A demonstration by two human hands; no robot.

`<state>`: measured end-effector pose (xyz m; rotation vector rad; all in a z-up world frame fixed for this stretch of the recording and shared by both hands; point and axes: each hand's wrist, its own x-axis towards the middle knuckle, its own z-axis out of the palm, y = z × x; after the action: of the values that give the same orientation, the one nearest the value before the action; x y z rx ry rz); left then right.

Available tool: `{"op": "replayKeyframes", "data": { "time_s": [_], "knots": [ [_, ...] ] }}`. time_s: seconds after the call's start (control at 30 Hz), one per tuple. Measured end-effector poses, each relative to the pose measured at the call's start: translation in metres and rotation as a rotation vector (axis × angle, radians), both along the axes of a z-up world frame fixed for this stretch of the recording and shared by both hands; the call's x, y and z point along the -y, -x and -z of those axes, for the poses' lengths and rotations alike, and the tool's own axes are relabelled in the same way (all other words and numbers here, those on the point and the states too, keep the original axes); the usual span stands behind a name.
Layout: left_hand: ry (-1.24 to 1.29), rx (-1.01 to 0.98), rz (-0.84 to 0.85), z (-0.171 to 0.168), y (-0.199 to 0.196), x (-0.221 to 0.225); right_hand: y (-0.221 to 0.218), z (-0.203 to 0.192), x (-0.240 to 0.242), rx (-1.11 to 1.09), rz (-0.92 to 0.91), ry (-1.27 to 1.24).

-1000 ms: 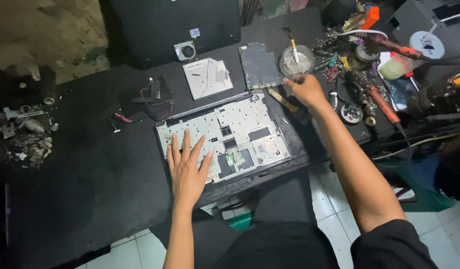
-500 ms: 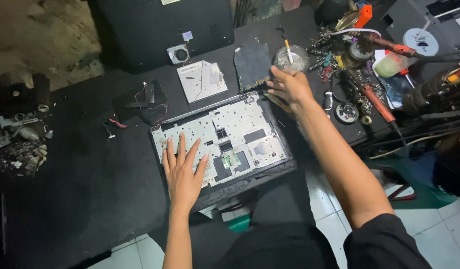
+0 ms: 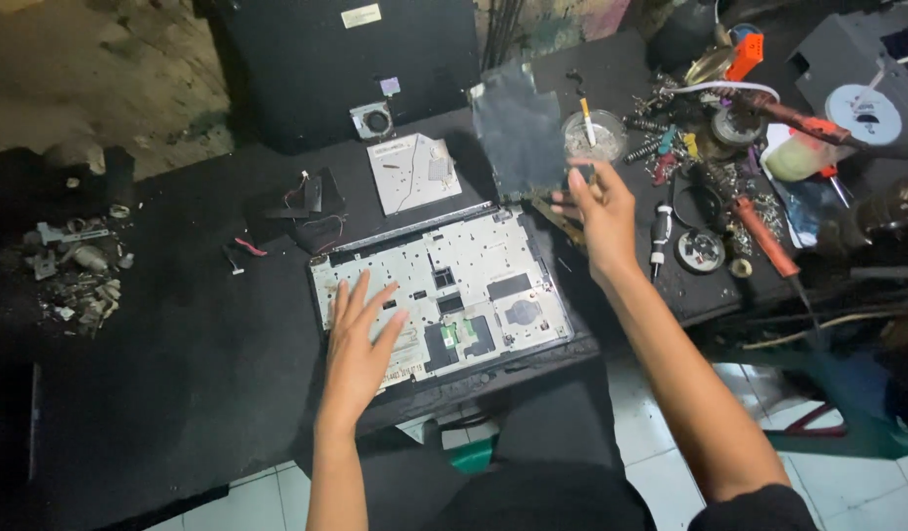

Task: Disassembling and reassembling internal components of a laptop using a screwdriver on a repair bench.

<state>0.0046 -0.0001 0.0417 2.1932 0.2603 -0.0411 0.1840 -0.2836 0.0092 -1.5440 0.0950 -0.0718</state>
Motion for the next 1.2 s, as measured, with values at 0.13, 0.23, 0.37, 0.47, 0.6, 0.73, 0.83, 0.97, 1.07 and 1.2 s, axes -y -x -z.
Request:
{"op": "replayKeyframes", "data": {
  "time_s": [0.13,0.23,0.37,0.47,0.6,0.73,0.83,0.97,1.07,1.2],
  "knots": [
    [0.075,0.188,-0.114,-0.026,-0.035,0.024,0.014,-0.009,-0.002,0.024,-0.024,0.048],
    [0.192,0.316,-0.084,-0.021,-0.081,0.035,0.015,-0.006,0.003,0.086,-0.039,0.117],
    [0.296,0.408,-0.001,-0.015,-0.137,0.041,0.011,0.001,0.010,0.147,-0.064,0.178],
    [0.287,0.413,0.028,-0.003,-0.165,0.037,0.011,-0.005,0.011,0.166,-0.081,0.208],
    [0.165,0.448,0.047,0.009,-0.182,0.024,0.008,-0.013,0.013,0.222,-0.112,0.264],
    [0.055,0.491,0.088,0.014,-0.175,0.014,0.014,-0.025,0.012,0.229,-0.148,0.284],
    [-0.072,0.593,0.204,0.027,-0.169,0.001,0.022,-0.025,0.014,0.353,-0.156,0.386],
    [-0.306,0.645,0.318,0.059,-0.159,-0.015,0.033,0.003,0.022,0.564,-0.184,0.637],
    [-0.414,0.654,0.383,0.074,-0.145,-0.018,0.050,0.001,0.021,0.691,-0.196,0.838],
    [-0.549,0.649,0.443,0.071,-0.127,-0.018,0.064,0.007,0.021,0.891,-0.193,1.085]
  ]
}}
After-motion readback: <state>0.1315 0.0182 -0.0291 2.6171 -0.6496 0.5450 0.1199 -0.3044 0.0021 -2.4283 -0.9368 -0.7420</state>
